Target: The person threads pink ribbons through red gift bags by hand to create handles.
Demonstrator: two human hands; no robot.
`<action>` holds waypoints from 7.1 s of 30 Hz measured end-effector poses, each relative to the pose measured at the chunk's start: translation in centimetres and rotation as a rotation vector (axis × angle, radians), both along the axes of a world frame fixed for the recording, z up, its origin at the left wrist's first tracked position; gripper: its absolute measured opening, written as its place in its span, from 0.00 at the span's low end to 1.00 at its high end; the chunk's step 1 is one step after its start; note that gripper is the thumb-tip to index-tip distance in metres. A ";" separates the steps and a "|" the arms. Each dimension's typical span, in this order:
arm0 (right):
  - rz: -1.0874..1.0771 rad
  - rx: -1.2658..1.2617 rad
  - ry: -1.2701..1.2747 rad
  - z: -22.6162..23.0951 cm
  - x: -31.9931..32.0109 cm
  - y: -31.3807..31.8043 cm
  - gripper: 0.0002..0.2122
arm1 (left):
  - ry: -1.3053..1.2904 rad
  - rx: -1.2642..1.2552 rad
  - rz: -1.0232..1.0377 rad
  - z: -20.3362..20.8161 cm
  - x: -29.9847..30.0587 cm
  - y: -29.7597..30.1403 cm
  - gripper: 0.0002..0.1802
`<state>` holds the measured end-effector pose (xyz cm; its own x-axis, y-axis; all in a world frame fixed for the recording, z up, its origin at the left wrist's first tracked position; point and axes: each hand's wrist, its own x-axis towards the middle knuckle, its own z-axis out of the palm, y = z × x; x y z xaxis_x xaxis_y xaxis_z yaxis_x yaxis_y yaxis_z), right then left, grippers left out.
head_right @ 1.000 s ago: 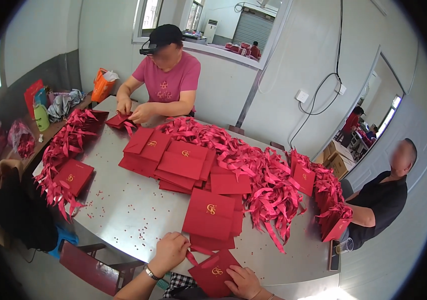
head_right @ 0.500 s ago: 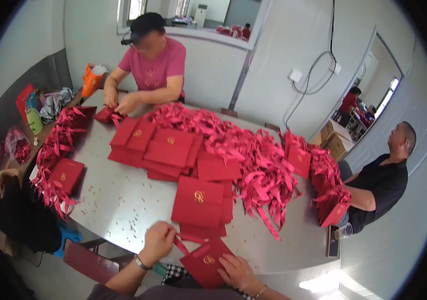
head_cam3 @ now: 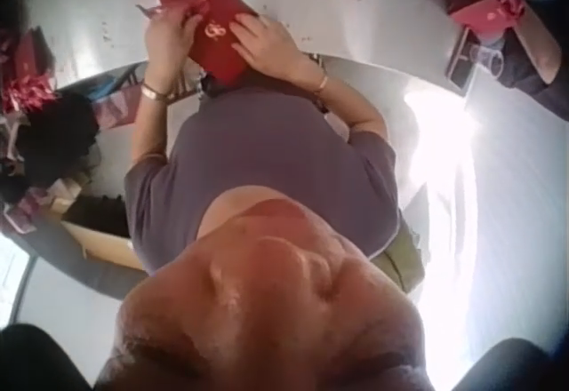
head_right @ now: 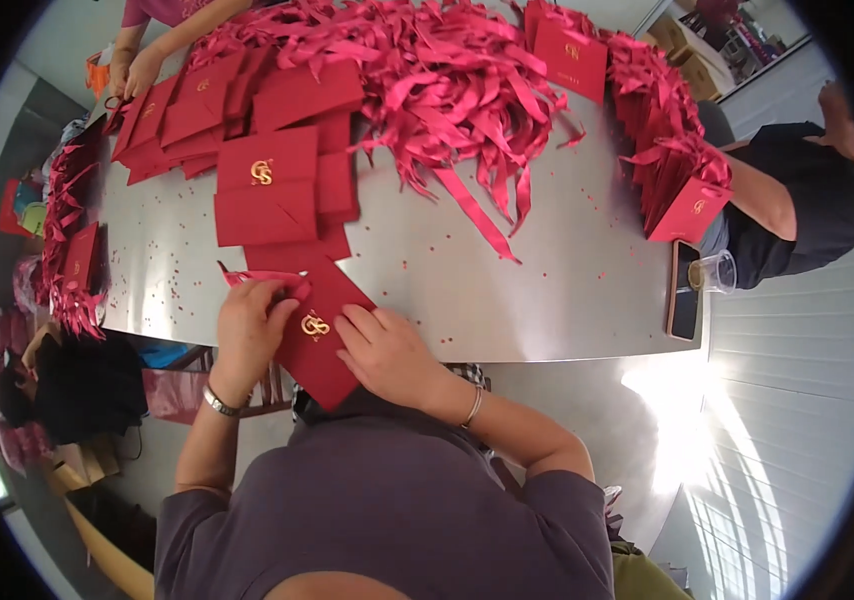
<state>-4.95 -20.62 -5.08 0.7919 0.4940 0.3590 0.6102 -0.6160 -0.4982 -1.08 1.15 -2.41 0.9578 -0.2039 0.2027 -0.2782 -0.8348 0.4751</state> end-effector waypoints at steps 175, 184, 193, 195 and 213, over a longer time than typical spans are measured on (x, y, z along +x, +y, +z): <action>-0.031 0.050 0.601 1.5 3.1 0.5 0.16 | 0.067 -0.456 0.339 -5.0 0.3 2.4 0.05; -0.047 -0.076 0.617 2.9 4.0 0.7 0.20 | 0.154 -0.319 -0.044 -1.3 -4.6 2.2 0.09; -0.164 0.128 1.012 6.9 0.4 -9.0 0.30 | 0.219 -0.464 0.061 -1.5 -6.0 1.1 0.08; -0.165 0.231 1.029 7.7 -0.8 -11.6 0.29 | 0.269 -0.484 0.080 -1.3 -5.8 1.0 0.08; 0.087 0.846 0.921 8.0 -4.3 -7.3 0.19 | 0.738 -0.795 0.084 -0.3 -4.7 1.2 0.11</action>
